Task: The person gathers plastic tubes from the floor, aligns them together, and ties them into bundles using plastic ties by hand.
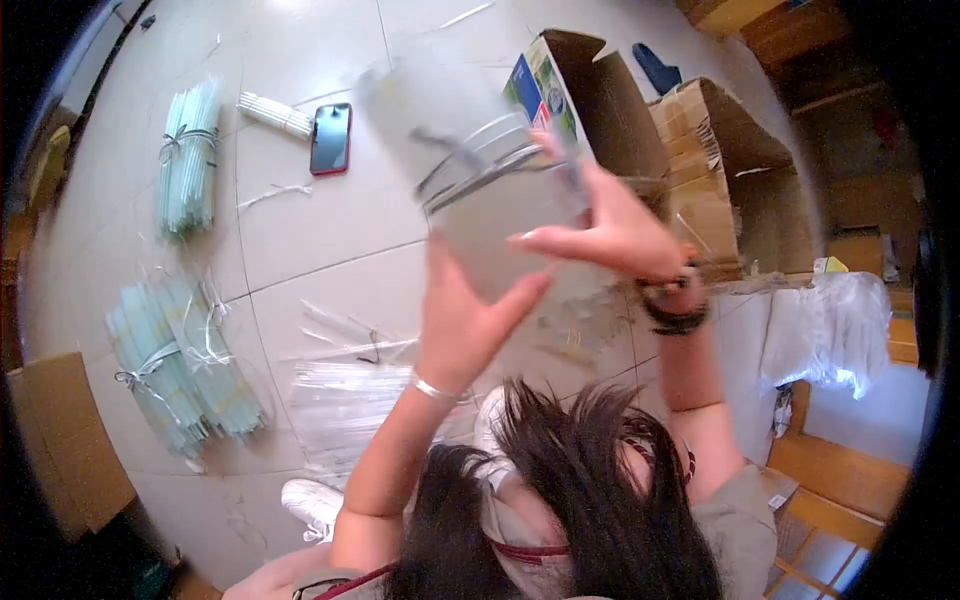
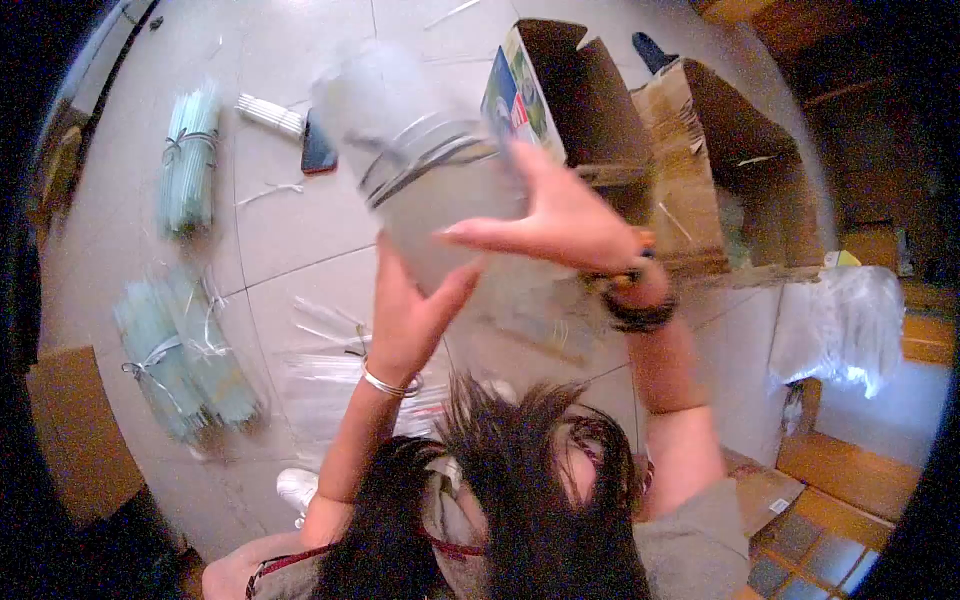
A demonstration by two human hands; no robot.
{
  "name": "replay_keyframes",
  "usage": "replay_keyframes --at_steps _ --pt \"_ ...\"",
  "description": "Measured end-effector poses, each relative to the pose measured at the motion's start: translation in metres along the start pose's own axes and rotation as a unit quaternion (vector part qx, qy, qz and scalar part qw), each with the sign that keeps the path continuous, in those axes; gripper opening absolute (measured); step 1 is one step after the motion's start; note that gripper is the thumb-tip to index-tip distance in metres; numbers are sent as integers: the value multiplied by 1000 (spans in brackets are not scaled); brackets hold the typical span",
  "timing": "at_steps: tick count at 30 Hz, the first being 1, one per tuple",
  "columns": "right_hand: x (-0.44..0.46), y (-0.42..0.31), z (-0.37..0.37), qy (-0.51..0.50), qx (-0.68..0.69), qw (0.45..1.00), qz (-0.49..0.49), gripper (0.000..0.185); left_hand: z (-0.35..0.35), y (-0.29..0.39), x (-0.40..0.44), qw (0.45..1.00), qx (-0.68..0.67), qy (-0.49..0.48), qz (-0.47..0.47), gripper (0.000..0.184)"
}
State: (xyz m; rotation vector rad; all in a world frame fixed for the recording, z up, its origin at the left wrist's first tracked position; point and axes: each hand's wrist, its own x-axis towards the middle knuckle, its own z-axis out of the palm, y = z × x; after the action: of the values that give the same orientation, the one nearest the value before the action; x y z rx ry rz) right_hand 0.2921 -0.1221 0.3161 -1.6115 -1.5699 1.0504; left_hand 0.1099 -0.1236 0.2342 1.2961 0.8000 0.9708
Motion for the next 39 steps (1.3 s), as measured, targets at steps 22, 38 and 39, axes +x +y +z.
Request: replay_keyframes --at_steps 22,38,39 --pt "-17 107 53 134 203 964 -110 126 -7 -47 49 992 51 -78 84 118" --pt "31 187 159 3 -17 981 -195 68 -117 -173 28 966 187 -81 161 129" --pt "35 184 157 5 -51 978 -204 69 -119 -176 30 964 194 -87 160 128"
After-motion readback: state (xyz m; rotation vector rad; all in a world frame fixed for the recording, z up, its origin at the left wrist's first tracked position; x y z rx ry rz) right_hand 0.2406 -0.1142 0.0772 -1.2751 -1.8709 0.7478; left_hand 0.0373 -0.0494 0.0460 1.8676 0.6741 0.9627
